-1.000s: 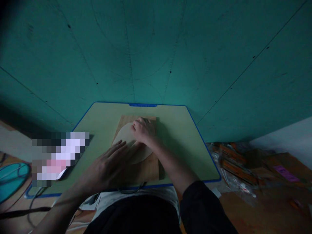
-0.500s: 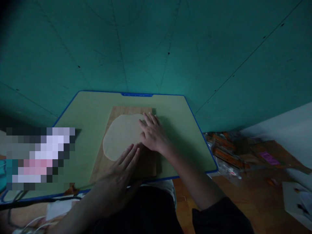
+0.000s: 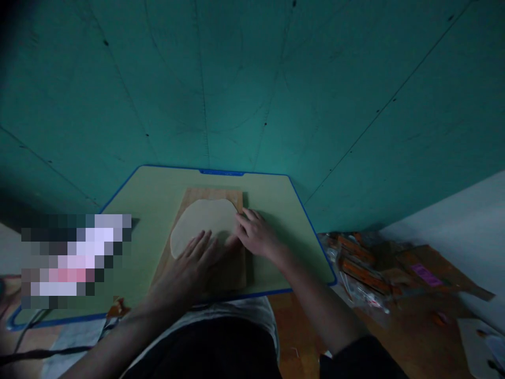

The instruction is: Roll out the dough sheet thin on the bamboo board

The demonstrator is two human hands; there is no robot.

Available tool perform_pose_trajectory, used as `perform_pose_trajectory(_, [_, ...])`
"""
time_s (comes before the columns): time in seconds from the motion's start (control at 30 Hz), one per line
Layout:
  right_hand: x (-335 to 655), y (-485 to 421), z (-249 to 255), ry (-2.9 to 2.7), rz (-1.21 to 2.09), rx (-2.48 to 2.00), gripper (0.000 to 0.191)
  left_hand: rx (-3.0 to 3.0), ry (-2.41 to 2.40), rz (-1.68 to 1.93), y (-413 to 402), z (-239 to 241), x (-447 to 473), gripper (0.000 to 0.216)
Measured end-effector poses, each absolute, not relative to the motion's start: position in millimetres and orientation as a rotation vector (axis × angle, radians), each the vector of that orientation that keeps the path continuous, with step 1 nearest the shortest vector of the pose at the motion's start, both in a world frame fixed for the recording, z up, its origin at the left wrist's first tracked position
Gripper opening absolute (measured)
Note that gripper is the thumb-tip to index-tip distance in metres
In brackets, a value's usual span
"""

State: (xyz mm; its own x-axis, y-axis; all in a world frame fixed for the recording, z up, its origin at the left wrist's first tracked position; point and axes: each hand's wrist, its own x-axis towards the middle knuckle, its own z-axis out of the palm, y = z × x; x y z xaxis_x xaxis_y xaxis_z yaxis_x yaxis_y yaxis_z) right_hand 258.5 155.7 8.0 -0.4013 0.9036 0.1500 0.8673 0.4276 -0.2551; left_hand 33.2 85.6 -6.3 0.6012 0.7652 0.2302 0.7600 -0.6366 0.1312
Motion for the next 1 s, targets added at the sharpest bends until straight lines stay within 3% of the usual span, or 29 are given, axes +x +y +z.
perform_pose_trajectory(0.13, [251.2,178.9,15.2,-2.39,0.116,-1.684,0.046,2.805,1.389,0.337,116.0,4.0,12.7,0.033])
perform_pose_trajectory(0.27, [257.7,194.8,18.6,-2.362,0.088,-1.782,0.05,2.822,1.367,0.354,145.0,19.4,11.7,0.028])
perform_pose_trajectory(0.57, [274.5,180.9,7.4,-2.453,0.135,-1.645,0.045,2.628,1.702,0.556,198.9,20.4,41.8,0.052])
perform_pose_trajectory(1.0, [258.1,88.3,8.9,-2.318,0.216,-1.542,0.056,2.806,1.463,0.481,133.3,15.9,13.6,0.051])
